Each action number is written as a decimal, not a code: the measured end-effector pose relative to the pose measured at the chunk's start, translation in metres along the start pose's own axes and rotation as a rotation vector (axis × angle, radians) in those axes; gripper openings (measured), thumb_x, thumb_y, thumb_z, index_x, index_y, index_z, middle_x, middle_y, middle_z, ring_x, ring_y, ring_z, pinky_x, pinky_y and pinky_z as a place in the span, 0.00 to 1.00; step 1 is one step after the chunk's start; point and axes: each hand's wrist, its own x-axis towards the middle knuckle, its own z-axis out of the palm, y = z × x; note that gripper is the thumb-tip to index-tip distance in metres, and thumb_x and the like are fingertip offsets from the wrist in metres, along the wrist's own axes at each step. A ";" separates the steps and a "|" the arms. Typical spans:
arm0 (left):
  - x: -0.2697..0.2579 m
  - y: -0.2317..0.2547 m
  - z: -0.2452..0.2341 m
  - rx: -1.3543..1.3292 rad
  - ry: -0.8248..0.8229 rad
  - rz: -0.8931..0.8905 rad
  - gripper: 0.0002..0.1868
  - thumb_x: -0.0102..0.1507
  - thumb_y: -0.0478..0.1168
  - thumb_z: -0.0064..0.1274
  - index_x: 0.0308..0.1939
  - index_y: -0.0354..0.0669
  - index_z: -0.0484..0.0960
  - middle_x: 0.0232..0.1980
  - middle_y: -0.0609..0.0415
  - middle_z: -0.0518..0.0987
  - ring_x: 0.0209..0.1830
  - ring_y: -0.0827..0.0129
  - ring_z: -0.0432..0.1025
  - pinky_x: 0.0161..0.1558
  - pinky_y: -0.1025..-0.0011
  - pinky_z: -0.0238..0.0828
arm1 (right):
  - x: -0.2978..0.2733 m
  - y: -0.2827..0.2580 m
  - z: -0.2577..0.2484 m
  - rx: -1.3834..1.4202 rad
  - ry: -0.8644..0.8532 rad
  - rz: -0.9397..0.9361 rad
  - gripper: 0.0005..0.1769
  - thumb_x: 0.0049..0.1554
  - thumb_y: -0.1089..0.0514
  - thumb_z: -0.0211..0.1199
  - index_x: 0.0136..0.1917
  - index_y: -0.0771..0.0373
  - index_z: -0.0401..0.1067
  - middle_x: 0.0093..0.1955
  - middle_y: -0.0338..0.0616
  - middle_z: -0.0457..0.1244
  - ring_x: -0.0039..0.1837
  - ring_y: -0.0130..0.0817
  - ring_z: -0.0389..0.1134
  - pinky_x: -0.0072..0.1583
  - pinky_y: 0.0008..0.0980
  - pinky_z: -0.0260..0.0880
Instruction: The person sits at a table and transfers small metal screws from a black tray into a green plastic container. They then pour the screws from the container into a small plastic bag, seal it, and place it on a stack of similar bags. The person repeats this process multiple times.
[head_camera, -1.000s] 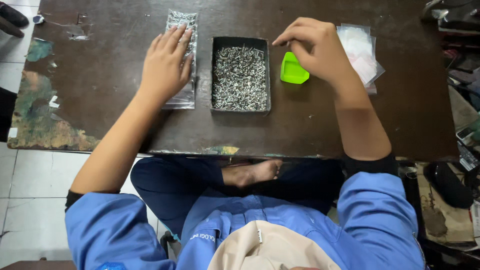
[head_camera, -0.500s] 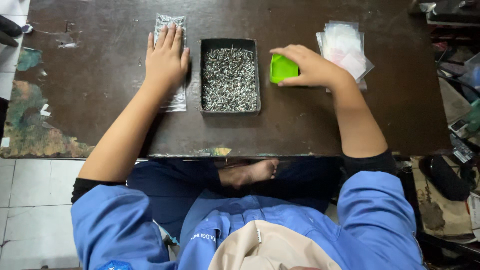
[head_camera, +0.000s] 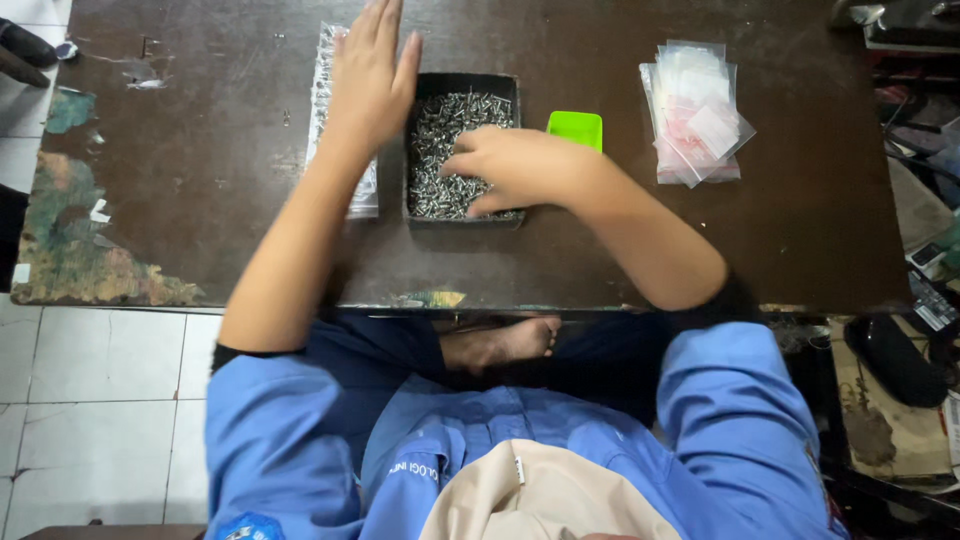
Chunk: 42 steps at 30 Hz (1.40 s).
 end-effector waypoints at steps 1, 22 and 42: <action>-0.005 0.025 -0.010 0.002 0.000 0.002 0.26 0.76 0.51 0.33 0.73 0.40 0.63 0.75 0.44 0.65 0.75 0.51 0.56 0.68 0.39 0.45 | 0.010 0.002 0.006 0.000 0.003 0.000 0.35 0.54 0.42 0.69 0.70 0.55 0.65 0.58 0.51 0.60 0.61 0.53 0.62 0.54 0.53 0.67; -0.107 0.115 0.031 -1.658 0.735 -0.337 0.23 0.73 0.44 0.40 0.72 0.46 0.70 0.75 0.52 0.69 0.77 0.65 0.57 0.76 0.61 0.44 | 0.027 0.027 0.024 0.038 0.066 -0.094 0.16 0.51 0.53 0.71 0.51 0.59 0.76 0.46 0.47 0.63 0.50 0.52 0.67 0.50 0.51 0.66; -0.093 0.122 0.082 -2.419 0.611 -0.518 0.21 0.72 0.48 0.46 0.65 0.43 0.75 0.61 0.47 0.80 0.62 0.57 0.74 0.65 0.60 0.73 | -0.019 -0.003 -0.019 0.261 0.523 -0.149 0.09 0.50 0.60 0.70 0.46 0.52 0.79 0.45 0.45 0.68 0.50 0.51 0.72 0.51 0.50 0.73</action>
